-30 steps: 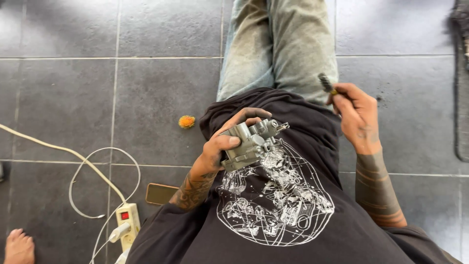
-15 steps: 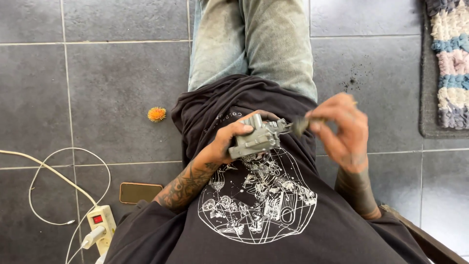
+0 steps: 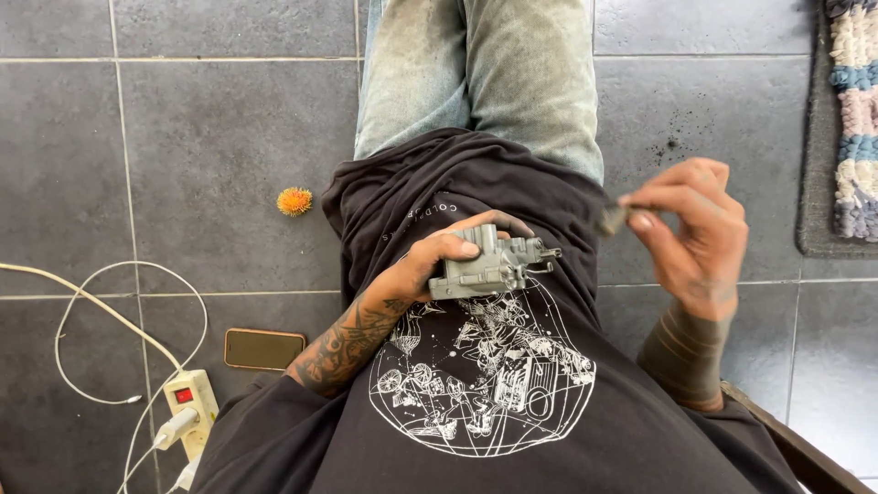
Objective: The person sits on the floor and uses a yellow-handled brush to scrub the interior and exterior surfaces of a gray metal engine part. They rotate the part to access different areas and continue brushing throughout the clip.
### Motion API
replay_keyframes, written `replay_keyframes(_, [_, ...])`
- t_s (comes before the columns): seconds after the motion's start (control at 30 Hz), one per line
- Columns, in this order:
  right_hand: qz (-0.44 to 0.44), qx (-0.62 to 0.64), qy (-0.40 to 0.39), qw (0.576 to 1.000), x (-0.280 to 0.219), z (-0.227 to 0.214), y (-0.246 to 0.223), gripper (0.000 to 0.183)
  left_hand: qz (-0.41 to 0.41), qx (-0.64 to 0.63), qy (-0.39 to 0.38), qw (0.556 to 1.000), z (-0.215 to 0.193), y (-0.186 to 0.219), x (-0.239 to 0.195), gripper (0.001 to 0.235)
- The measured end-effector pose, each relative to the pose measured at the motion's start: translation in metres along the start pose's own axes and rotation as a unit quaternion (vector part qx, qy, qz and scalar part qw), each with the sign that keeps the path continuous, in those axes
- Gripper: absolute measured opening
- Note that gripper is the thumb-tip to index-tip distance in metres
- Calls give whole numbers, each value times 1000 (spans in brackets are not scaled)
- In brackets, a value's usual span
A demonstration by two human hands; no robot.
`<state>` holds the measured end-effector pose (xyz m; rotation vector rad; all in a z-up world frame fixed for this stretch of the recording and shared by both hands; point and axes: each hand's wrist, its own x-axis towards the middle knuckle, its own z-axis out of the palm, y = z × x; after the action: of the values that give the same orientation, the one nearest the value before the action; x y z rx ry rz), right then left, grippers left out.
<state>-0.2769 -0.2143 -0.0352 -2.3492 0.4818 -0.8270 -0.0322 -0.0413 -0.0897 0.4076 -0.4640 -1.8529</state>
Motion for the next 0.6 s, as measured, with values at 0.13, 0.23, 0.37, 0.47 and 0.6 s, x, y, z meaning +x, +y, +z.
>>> replay_keyframes(0.13, [-30,50,-71,996,4,5,-24,30,-3,21,10,1000,7,6,-2,70])
replay_keyframes(0.23, [-33,66,-125,989,0,11,-22,31,-4,39,5,999,7,7,-2,70])
replay_keyframes(0.37, [4,7,-51,999,-1,8,-23,26,1,48,18,999,10,10,-1,71])
replay_keyframes(0.47, [-32,61,-80,994,6,13,-33,32,-10,73,24,997,11,9,-4,70])
replay_keyframes(0.6, [8,-40,-68,997,5,14,-19,28,-20,68,24,997,12,12,-3,72])
